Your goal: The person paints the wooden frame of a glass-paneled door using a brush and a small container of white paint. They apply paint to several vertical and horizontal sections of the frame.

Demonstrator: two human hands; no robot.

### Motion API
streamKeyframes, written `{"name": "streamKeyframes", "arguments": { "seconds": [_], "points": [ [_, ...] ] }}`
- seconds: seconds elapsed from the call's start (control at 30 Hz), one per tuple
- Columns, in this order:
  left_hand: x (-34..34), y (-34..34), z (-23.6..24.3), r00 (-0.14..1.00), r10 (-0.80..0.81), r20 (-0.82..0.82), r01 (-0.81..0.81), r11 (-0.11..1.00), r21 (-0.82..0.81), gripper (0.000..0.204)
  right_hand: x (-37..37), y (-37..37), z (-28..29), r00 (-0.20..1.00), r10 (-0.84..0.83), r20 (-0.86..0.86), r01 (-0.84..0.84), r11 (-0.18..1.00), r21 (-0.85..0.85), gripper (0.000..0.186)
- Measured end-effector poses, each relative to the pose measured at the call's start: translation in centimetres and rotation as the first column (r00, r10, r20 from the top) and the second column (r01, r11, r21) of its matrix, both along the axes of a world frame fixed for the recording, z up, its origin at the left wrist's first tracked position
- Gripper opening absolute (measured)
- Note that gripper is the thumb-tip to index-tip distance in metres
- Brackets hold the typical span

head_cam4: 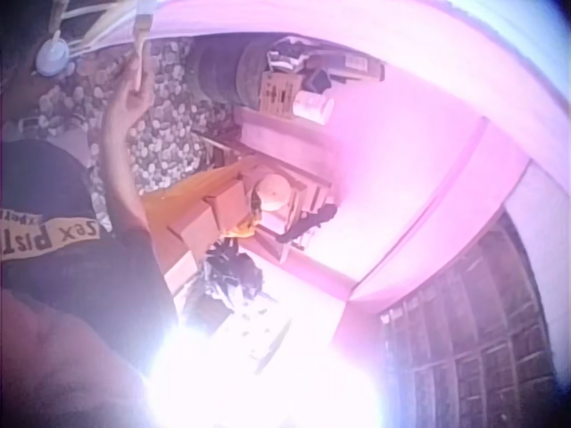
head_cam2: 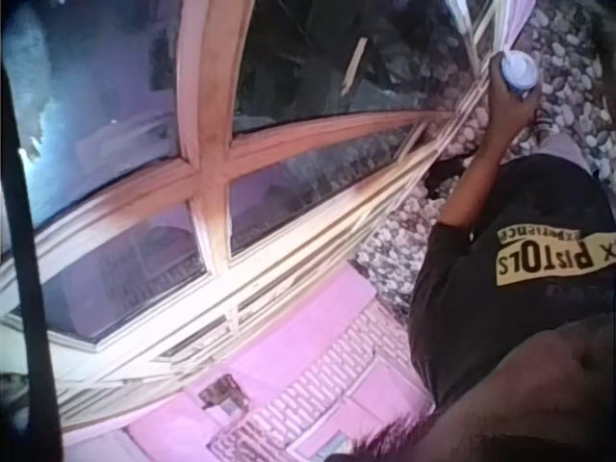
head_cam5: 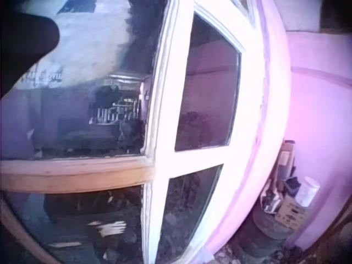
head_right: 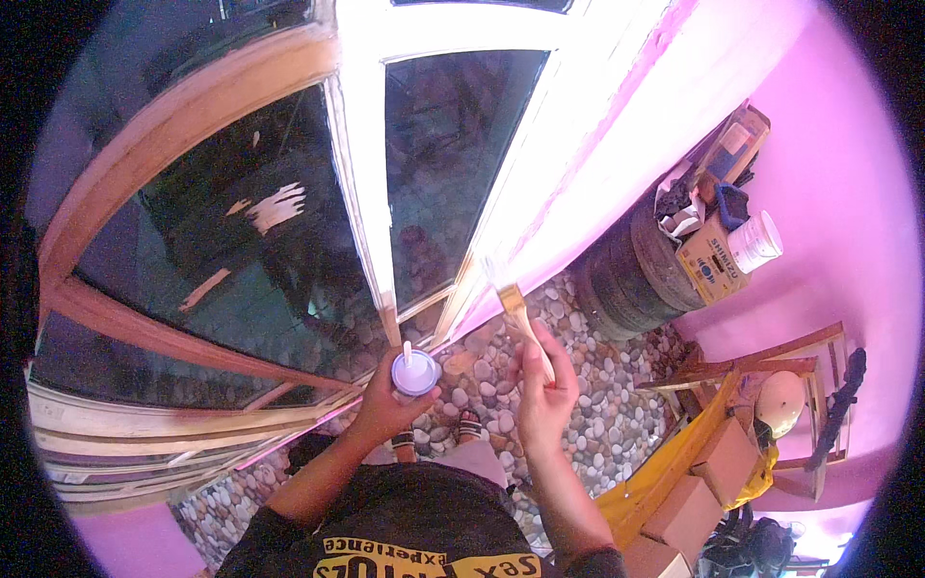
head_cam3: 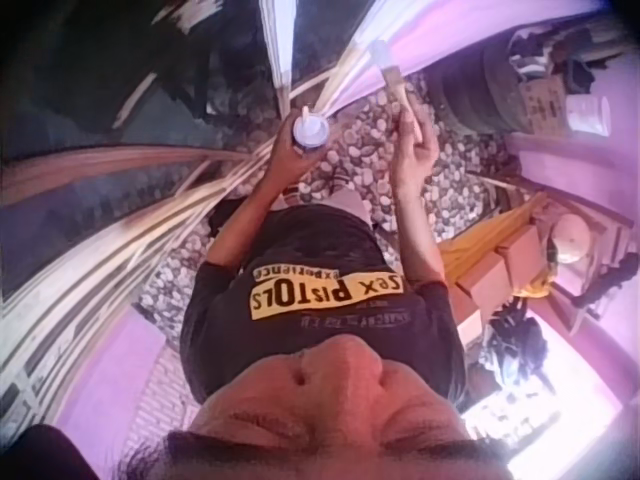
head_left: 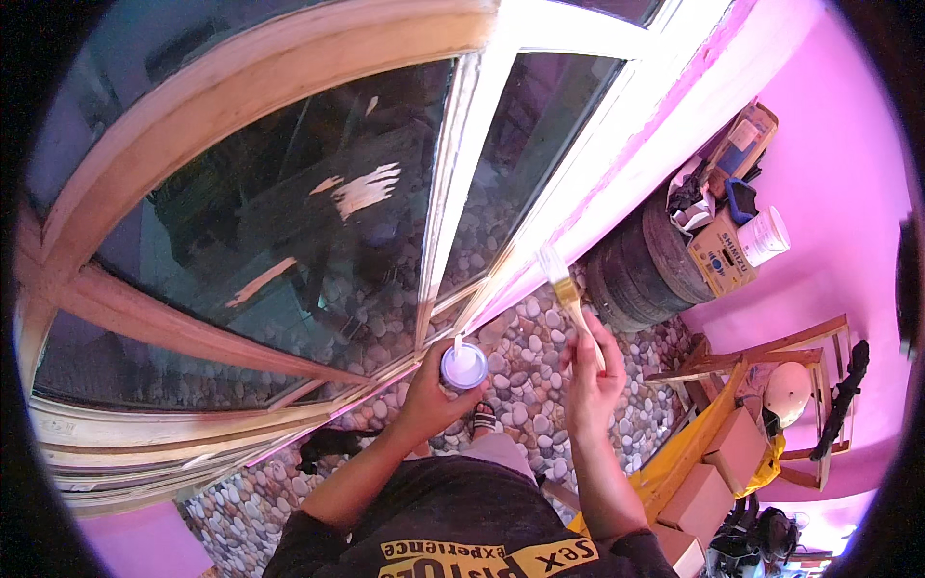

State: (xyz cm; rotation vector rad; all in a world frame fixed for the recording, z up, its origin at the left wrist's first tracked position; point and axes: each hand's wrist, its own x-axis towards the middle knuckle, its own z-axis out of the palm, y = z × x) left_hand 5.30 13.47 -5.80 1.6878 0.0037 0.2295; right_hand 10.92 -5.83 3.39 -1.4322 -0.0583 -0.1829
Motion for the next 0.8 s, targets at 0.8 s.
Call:
{"name": "streamKeyframes", "arguments": {
  "seconds": [0.8],
  "points": [
    [-3.3, -3.3, -4.6, 0.994, 0.104, -0.041, -0.109, 0.985, -0.132, 0.069, 6.6, -2.6, -1.1, 0.995, 0.046, -0.086, 0.011, 0.820, 0.572, 0.038]
  ]
}}
